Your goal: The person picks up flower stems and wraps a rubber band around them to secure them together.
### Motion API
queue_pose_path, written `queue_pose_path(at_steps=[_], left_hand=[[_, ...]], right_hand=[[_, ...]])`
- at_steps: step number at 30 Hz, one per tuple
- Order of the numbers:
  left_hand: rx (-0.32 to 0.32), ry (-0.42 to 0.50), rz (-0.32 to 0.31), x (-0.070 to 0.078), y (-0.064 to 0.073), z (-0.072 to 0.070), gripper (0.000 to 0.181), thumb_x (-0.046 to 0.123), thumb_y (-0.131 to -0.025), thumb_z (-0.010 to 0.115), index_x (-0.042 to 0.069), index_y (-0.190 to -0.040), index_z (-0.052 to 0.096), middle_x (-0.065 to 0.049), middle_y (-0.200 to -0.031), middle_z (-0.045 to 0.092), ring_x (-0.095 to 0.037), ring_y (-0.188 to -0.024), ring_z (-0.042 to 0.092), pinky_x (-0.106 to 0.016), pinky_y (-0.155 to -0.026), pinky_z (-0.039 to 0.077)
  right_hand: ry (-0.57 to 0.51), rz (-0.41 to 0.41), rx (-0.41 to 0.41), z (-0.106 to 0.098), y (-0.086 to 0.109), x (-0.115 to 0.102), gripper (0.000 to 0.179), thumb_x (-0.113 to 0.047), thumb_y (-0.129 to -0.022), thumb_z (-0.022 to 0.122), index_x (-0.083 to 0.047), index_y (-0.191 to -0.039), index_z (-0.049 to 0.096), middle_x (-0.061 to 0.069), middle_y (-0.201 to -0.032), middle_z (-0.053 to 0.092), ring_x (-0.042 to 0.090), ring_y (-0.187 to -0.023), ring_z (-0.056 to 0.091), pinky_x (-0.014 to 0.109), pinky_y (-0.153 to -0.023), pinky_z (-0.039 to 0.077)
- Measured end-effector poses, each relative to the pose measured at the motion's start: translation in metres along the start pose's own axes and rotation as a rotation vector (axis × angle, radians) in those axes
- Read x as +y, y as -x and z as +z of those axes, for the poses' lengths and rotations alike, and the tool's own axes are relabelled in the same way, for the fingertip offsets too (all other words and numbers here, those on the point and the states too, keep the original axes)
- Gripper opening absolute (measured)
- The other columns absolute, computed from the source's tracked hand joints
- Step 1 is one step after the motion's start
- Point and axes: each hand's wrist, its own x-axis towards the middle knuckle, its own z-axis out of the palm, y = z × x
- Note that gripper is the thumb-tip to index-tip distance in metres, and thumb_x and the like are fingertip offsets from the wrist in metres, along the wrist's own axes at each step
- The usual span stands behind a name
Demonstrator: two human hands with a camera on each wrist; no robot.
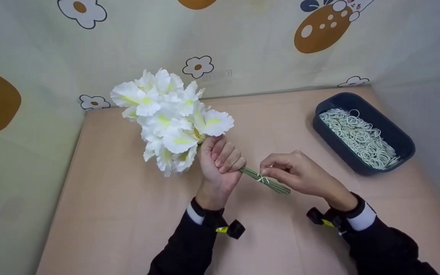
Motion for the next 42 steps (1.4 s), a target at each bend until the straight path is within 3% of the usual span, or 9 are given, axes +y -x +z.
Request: queue_pose_path(at_steps=[8, 16, 23, 35, 42], left_hand=[[0.085, -0.02, 0.038, 0.0, -0.001, -0.001, 0.052, 0.024, -0.107, 0.02, 0.019, -0.055, 0.026, 0.008, -0.039, 0.033, -0.005, -0.037, 0.013, -0.017, -0.038, 0.013], [0.074, 0.017, 0.072, 0.01, -0.004, -0.003, 0.051, 0.025, -0.107, 0.019, 0.017, -0.057, 0.023, 0.006, -0.039, 0.032, -0.005, -0.037, 0.013, -0.017, -0.038, 0.012], [0.072, 0.049, 0.071, 0.013, -0.005, -0.003, 0.051, 0.026, -0.107, 0.02, 0.017, -0.057, 0.023, 0.006, -0.039, 0.033, -0.005, -0.037, 0.014, -0.017, -0.039, 0.012], [0.101, 0.012, 0.102, 0.015, -0.004, -0.002, 0.056, 0.027, -0.108, 0.021, 0.016, -0.054, 0.032, 0.005, -0.039, 0.036, -0.006, -0.036, 0.017, -0.017, -0.037, 0.014], [0.113, 0.01, 0.107, 0.015, -0.006, -0.003, 0.056, 0.026, -0.108, 0.023, 0.016, -0.054, 0.032, 0.005, -0.04, 0.036, -0.006, -0.035, 0.018, -0.017, -0.037, 0.015]], right_hand=[[0.056, 0.009, 0.084, 0.01, -0.003, 0.001, 0.009, -0.006, -0.098, 0.065, -0.013, -0.101, 0.069, -0.005, -0.061, 0.057, 0.001, -0.05, 0.044, 0.018, -0.043, 0.035], [0.01, 0.046, 0.041, 0.013, 0.0, -0.004, 0.004, -0.012, -0.099, 0.066, -0.01, -0.102, 0.069, -0.005, -0.064, 0.059, 0.004, -0.05, 0.049, 0.023, -0.042, 0.041], [0.07, 0.054, 0.049, 0.014, 0.0, -0.008, 0.008, -0.013, -0.1, 0.065, -0.015, -0.107, 0.068, -0.008, -0.068, 0.061, 0.004, -0.052, 0.052, 0.027, -0.043, 0.045], [0.242, -0.01, 0.017, 0.023, 0.001, -0.004, 0.019, -0.021, -0.099, 0.067, -0.012, -0.116, 0.069, -0.013, -0.065, 0.053, -0.001, -0.052, 0.044, 0.017, -0.045, 0.037], [0.29, 0.03, -0.029, 0.03, 0.001, -0.004, 0.013, -0.021, -0.105, 0.057, -0.015, -0.113, 0.065, -0.015, -0.067, 0.047, -0.001, -0.054, 0.041, 0.019, -0.046, 0.035]])
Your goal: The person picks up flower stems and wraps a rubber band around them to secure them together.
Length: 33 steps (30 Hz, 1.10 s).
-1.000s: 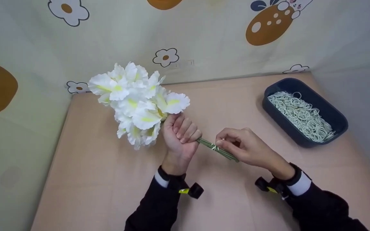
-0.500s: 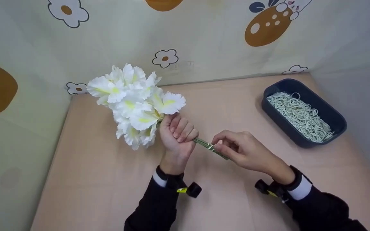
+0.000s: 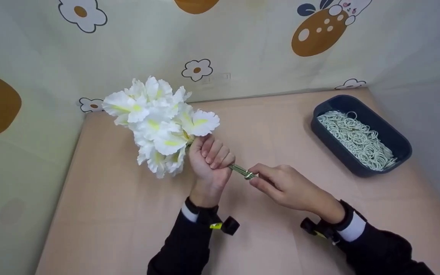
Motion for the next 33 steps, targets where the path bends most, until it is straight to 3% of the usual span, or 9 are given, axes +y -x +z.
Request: queue_pose_path(at_steps=[8, 17, 28, 33], left_hand=[[0.035, -0.007, -0.003, -0.002, -0.003, -0.004, 0.055, 0.024, -0.107, 0.024, 0.016, -0.053, 0.034, 0.006, -0.039, 0.035, -0.005, -0.035, 0.018, -0.016, -0.036, 0.015], [0.1, -0.017, -0.003, -0.003, -0.005, -0.007, 0.055, 0.025, -0.107, 0.028, 0.016, -0.053, 0.037, 0.006, -0.04, 0.036, -0.005, -0.032, 0.028, -0.016, -0.036, 0.018], [0.098, -0.035, -0.012, -0.003, -0.006, -0.006, 0.053, 0.021, -0.106, 0.028, 0.016, -0.053, 0.037, 0.007, -0.041, 0.036, -0.005, -0.033, 0.029, -0.016, -0.037, 0.017], [0.059, -0.123, 0.0, -0.002, -0.005, 0.0, 0.052, 0.02, -0.105, 0.028, 0.017, -0.054, 0.038, 0.007, -0.042, 0.037, -0.004, -0.034, 0.031, -0.015, -0.038, 0.019]], right_hand=[[-0.001, 0.056, -0.033, 0.007, 0.0, -0.001, 0.012, -0.022, -0.108, 0.05, -0.015, -0.101, 0.056, -0.016, -0.066, 0.037, -0.002, -0.052, 0.034, 0.017, -0.046, 0.029], [-0.041, 0.114, -0.041, 0.011, 0.0, 0.0, 0.016, -0.023, -0.109, 0.048, -0.016, -0.096, 0.055, -0.015, -0.064, 0.035, -0.001, -0.05, 0.032, 0.019, -0.045, 0.029], [-0.019, 0.149, -0.039, 0.018, 0.001, -0.004, 0.019, -0.021, -0.109, 0.045, -0.014, -0.091, 0.048, -0.015, -0.063, 0.032, 0.0, -0.05, 0.03, 0.019, -0.046, 0.026], [-0.044, 0.112, -0.009, 0.017, 0.001, -0.006, 0.017, -0.017, -0.109, 0.045, -0.015, -0.093, 0.05, -0.015, -0.065, 0.034, -0.001, -0.051, 0.03, 0.018, -0.046, 0.026]])
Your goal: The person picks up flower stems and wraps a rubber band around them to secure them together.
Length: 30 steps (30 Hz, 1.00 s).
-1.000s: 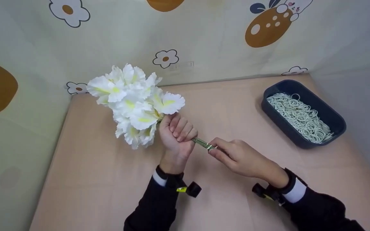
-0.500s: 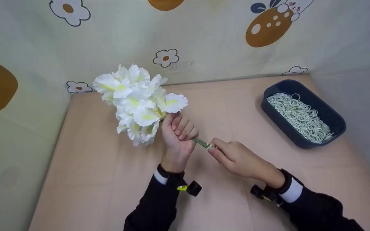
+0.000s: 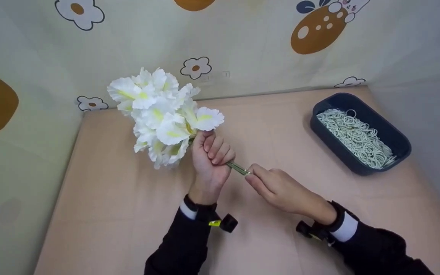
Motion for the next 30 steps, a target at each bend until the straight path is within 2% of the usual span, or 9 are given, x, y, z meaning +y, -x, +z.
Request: queue_pose_path(at_steps=[3, 5, 9, 11, 13, 16, 18, 22, 30], left_hand=[[-0.018, -0.131, 0.012, 0.001, 0.0, 0.005, 0.049, 0.018, -0.105, 0.031, 0.017, -0.056, 0.039, 0.006, -0.045, 0.04, -0.006, -0.036, 0.038, -0.017, -0.04, 0.026], [-0.02, -0.261, 0.029, 0.002, 0.002, 0.007, 0.045, 0.017, -0.105, 0.034, 0.016, -0.06, 0.041, 0.005, -0.048, 0.045, -0.008, -0.041, 0.048, -0.02, -0.044, 0.035], [-0.069, -0.655, 0.041, 0.004, 0.004, 0.009, 0.032, 0.024, -0.105, 0.041, 0.012, -0.077, 0.049, -0.002, -0.065, 0.068, -0.018, -0.065, 0.071, -0.03, -0.063, 0.055], [-0.12, -0.892, 0.046, 0.006, 0.006, 0.01, 0.025, 0.029, -0.106, 0.044, 0.009, -0.092, 0.052, -0.007, -0.081, 0.075, -0.025, -0.08, 0.075, -0.037, -0.073, 0.059], [-0.174, -1.095, 0.054, 0.008, 0.007, 0.01, 0.027, 0.032, -0.106, 0.046, 0.006, -0.107, 0.052, -0.012, -0.094, 0.076, -0.03, -0.088, 0.074, -0.041, -0.075, 0.059], [-0.211, -1.315, 0.086, 0.015, 0.01, 0.009, 0.033, 0.034, -0.107, 0.048, 0.006, -0.122, 0.051, -0.015, -0.1, 0.074, -0.033, -0.086, 0.074, -0.043, -0.071, 0.059], [-0.209, -1.414, 0.117, 0.02, 0.01, 0.006, 0.035, 0.036, -0.107, 0.049, 0.005, -0.122, 0.055, -0.015, -0.098, 0.073, -0.032, -0.079, 0.074, -0.042, -0.067, 0.059], [-0.179, -1.568, 0.17, 0.027, 0.008, -0.003, 0.035, 0.038, -0.106, 0.053, 0.005, -0.11, 0.062, -0.013, -0.091, 0.072, -0.027, -0.068, 0.072, -0.041, -0.06, 0.059], [-0.155, -1.765, 0.109, 0.027, 0.01, -0.027, 0.035, 0.042, -0.104, 0.054, 0.009, -0.102, 0.065, -0.002, -0.088, 0.071, -0.02, -0.063, 0.071, -0.035, -0.054, 0.054]], right_hand=[[-0.037, -0.012, 0.026, -0.002, 0.001, -0.001, 0.017, -0.014, -0.109, 0.044, -0.015, -0.094, 0.051, -0.015, -0.065, 0.036, -0.002, -0.051, 0.03, 0.018, -0.045, 0.026], [-0.068, -0.011, 0.04, -0.002, 0.002, -0.002, 0.017, -0.014, -0.109, 0.043, -0.015, -0.094, 0.05, -0.016, -0.066, 0.038, -0.002, -0.052, 0.031, 0.018, -0.046, 0.026], [-0.131, -0.005, 0.081, -0.002, 0.003, -0.005, 0.017, -0.012, -0.11, 0.041, -0.015, -0.095, 0.048, -0.014, -0.066, 0.039, -0.001, -0.053, 0.032, 0.019, -0.047, 0.027], [-0.182, 0.008, 0.113, -0.001, 0.002, -0.005, 0.016, -0.012, -0.11, 0.039, -0.013, -0.096, 0.048, -0.013, -0.067, 0.04, 0.001, -0.052, 0.033, 0.021, -0.046, 0.028], [-0.24, 0.031, 0.147, -0.001, 0.002, -0.004, 0.017, -0.012, -0.111, 0.037, -0.012, -0.097, 0.048, -0.011, -0.067, 0.041, 0.003, -0.052, 0.035, 0.022, -0.045, 0.029], [-0.281, 0.047, 0.185, 0.001, 0.002, -0.001, 0.017, -0.013, -0.111, 0.036, -0.01, -0.098, 0.047, -0.009, -0.068, 0.043, 0.005, -0.051, 0.038, 0.024, -0.043, 0.031], [-0.254, 0.045, 0.191, 0.004, 0.002, 0.002, 0.017, -0.013, -0.111, 0.037, -0.01, -0.098, 0.047, -0.009, -0.068, 0.044, 0.004, -0.052, 0.038, 0.023, -0.045, 0.031], [-0.137, 0.027, 0.161, 0.011, 0.002, 0.007, 0.016, -0.015, -0.11, 0.043, -0.012, -0.096, 0.05, -0.014, -0.066, 0.043, 0.001, -0.053, 0.038, 0.02, -0.046, 0.03], [0.06, -0.024, 0.053, 0.019, 0.0, 0.017, 0.024, -0.029, -0.105, 0.056, -0.016, -0.084, 0.057, -0.017, -0.063, 0.047, -0.001, -0.054, 0.043, 0.017, -0.048, 0.034]])
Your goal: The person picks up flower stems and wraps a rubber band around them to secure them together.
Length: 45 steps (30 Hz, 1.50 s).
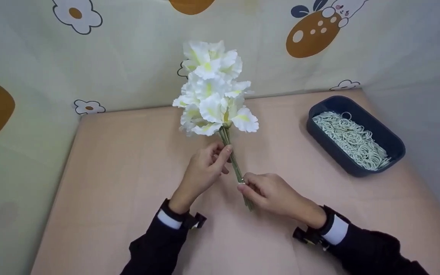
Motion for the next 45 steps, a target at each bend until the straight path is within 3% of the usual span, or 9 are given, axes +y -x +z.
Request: queue_pose_path(at_steps=[7, 14, 21, 29, 38, 45], left_hand=[[-0.061, -0.054, -0.046, -0.016, 0.0, 0.004, 0.033, 0.041, -0.105, 0.054, 0.011, -0.099, 0.066, 0.002, -0.088, 0.07, -0.022, -0.064, 0.07, -0.034, -0.058, 0.054], [-0.115, -0.125, -0.081, -0.028, -0.004, 0.007, 0.033, 0.038, -0.106, 0.053, 0.01, -0.094, 0.066, -0.009, -0.081, 0.071, -0.03, -0.066, 0.069, -0.03, -0.054, 0.049], [-0.161, -0.205, -0.084, -0.04, -0.006, 0.015, 0.032, 0.033, -0.106, 0.053, 0.009, -0.09, 0.066, -0.008, -0.072, 0.069, -0.014, -0.055, 0.061, -0.027, -0.051, 0.045], [-0.232, -0.109, -0.157, -0.05, -0.003, 0.02, 0.031, 0.03, -0.106, 0.054, 0.007, -0.088, 0.064, -0.011, -0.071, 0.067, -0.026, -0.059, 0.068, -0.025, -0.048, 0.044], [-0.275, -0.044, -0.217, -0.057, -0.001, 0.024, 0.029, 0.03, -0.107, 0.051, 0.007, -0.092, 0.061, -0.009, -0.075, 0.067, -0.018, -0.058, 0.062, -0.025, -0.049, 0.045], [-0.289, -0.047, -0.25, -0.059, -0.001, 0.024, 0.031, 0.03, -0.107, 0.05, 0.005, -0.093, 0.059, -0.009, -0.074, 0.065, -0.018, -0.059, 0.061, -0.026, -0.05, 0.047]], right_hand=[[0.094, 0.031, -0.075, 0.007, -0.001, 0.005, 0.03, -0.031, -0.104, 0.059, -0.016, -0.077, 0.057, -0.017, -0.06, 0.043, -0.001, -0.052, 0.04, 0.019, -0.049, 0.034], [0.12, 0.062, -0.144, 0.014, -0.002, 0.012, 0.033, -0.03, -0.104, 0.058, -0.017, -0.074, 0.054, -0.017, -0.06, 0.039, 0.0, -0.051, 0.037, 0.02, -0.048, 0.032], [0.149, 0.055, -0.228, 0.023, 0.0, 0.019, 0.034, -0.03, -0.105, 0.055, -0.017, -0.074, 0.053, -0.016, -0.06, 0.039, 0.002, -0.052, 0.039, 0.023, -0.051, 0.035], [0.225, 0.095, -0.349, 0.029, 0.002, 0.021, 0.035, -0.036, -0.106, 0.051, -0.019, -0.076, 0.056, -0.013, -0.062, 0.049, 0.008, -0.061, 0.053, 0.043, -0.072, 0.047], [0.217, 0.137, -0.404, 0.03, 0.002, 0.021, 0.033, -0.038, -0.105, 0.052, -0.019, -0.081, 0.062, -0.011, -0.068, 0.056, 0.014, -0.074, 0.059, 0.042, -0.076, 0.042], [0.196, 0.136, -0.425, 0.03, 0.002, 0.024, 0.031, -0.043, -0.105, 0.052, -0.022, -0.084, 0.064, -0.015, -0.069, 0.054, 0.008, -0.071, 0.055, 0.036, -0.076, 0.038]])
